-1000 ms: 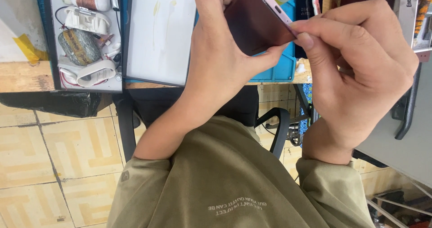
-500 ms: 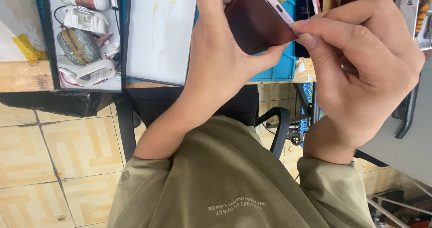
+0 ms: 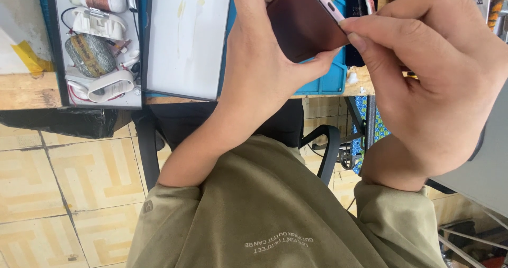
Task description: Applying adhesive to the edges of a smartphone frame and re-attaching the back panel.
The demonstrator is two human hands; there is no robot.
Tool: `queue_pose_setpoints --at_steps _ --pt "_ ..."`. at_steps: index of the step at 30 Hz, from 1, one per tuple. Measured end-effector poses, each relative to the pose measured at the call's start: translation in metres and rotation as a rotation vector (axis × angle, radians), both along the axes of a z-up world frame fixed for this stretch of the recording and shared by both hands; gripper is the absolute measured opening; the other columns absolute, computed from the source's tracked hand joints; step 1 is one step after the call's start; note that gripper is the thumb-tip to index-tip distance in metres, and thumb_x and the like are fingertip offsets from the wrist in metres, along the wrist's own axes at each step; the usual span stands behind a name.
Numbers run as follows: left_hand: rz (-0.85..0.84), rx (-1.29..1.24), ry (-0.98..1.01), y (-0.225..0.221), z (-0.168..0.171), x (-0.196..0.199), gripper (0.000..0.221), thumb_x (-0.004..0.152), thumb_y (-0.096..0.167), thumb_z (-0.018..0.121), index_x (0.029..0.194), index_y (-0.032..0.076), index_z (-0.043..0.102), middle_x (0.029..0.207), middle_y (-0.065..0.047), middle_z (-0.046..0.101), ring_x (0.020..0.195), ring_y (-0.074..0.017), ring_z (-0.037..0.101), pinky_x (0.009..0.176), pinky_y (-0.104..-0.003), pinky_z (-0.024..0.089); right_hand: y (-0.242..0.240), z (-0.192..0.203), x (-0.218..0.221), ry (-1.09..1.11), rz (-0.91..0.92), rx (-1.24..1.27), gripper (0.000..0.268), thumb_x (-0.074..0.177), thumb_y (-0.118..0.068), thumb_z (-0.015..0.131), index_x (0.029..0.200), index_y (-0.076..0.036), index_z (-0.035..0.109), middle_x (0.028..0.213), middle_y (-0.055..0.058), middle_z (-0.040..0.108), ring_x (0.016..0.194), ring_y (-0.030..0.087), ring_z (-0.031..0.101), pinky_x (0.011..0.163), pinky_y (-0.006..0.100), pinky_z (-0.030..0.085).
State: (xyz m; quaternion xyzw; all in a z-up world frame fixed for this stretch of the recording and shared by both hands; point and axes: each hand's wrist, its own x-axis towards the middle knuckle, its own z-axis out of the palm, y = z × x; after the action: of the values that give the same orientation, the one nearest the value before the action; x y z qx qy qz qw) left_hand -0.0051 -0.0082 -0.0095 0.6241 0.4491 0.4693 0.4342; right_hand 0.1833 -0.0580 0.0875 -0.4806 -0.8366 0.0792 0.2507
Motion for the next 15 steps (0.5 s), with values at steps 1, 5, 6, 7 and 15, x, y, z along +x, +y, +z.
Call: queue_pose_setpoints --at_steps 1,5,6,7,15 --pt "0.007 0.007 0.016 0.0003 -0.0002 0.0001 0.092 0.086 0.028 0.103 0.138 0.011 0.029 0.129 -0.009 0.069 0.115 -0.0265 0.078 0.091 -0.035 0.063 0.0011 0.0004 0.0012 -0.006 0.017 -0.004 0.015 0.133 0.039 0.085 0.137 0.024 0.086 0.125 0.034 0.070 0.113 0.043 0.065 0.093 0.048 0.047" --pt "0.011 -0.007 0.014 0.0008 0.0013 -0.0007 0.090 0.086 0.029 0.102 0.136 0.012 0.029 0.127 -0.008 0.069 0.112 -0.0261 0.079 0.089 -0.035 0.063 0.0033 0.0004 0.0025 -0.015 0.020 -0.014 0.016 0.133 0.038 0.085 0.136 0.022 0.087 0.123 0.032 0.070 0.110 0.041 0.064 0.092 0.047 0.046" --pt "0.008 -0.005 0.012 0.0008 0.0011 -0.0009 0.089 0.086 0.028 0.101 0.136 0.012 0.029 0.127 -0.008 0.068 0.112 -0.0259 0.079 0.089 -0.035 0.063 0.0037 0.0001 0.0030 -0.016 0.021 -0.016 0.015 0.134 0.038 0.086 0.137 0.023 0.087 0.124 0.033 0.069 0.110 0.041 0.064 0.092 0.047 0.046" --pt "0.005 -0.004 0.010 0.0008 0.0009 -0.0010 0.088 0.087 0.028 0.100 0.136 0.013 0.029 0.127 -0.007 0.068 0.111 -0.0257 0.078 0.089 -0.035 0.062 0.0041 -0.0001 0.0036 -0.016 0.022 -0.019 0.015 0.134 0.037 0.088 0.138 0.023 0.087 0.126 0.033 0.069 0.111 0.041 0.064 0.093 0.046 0.047" --pt "0.023 -0.006 0.042 0.0006 0.0009 -0.0009 0.089 0.086 0.033 0.102 0.136 0.014 0.030 0.127 -0.006 0.069 0.113 -0.0268 0.080 0.087 -0.036 0.063 0.0056 0.0008 0.0018 -0.007 0.036 -0.007 0.015 0.132 0.039 0.088 0.137 0.025 0.087 0.125 0.035 0.071 0.113 0.043 0.067 0.095 0.047 0.049"
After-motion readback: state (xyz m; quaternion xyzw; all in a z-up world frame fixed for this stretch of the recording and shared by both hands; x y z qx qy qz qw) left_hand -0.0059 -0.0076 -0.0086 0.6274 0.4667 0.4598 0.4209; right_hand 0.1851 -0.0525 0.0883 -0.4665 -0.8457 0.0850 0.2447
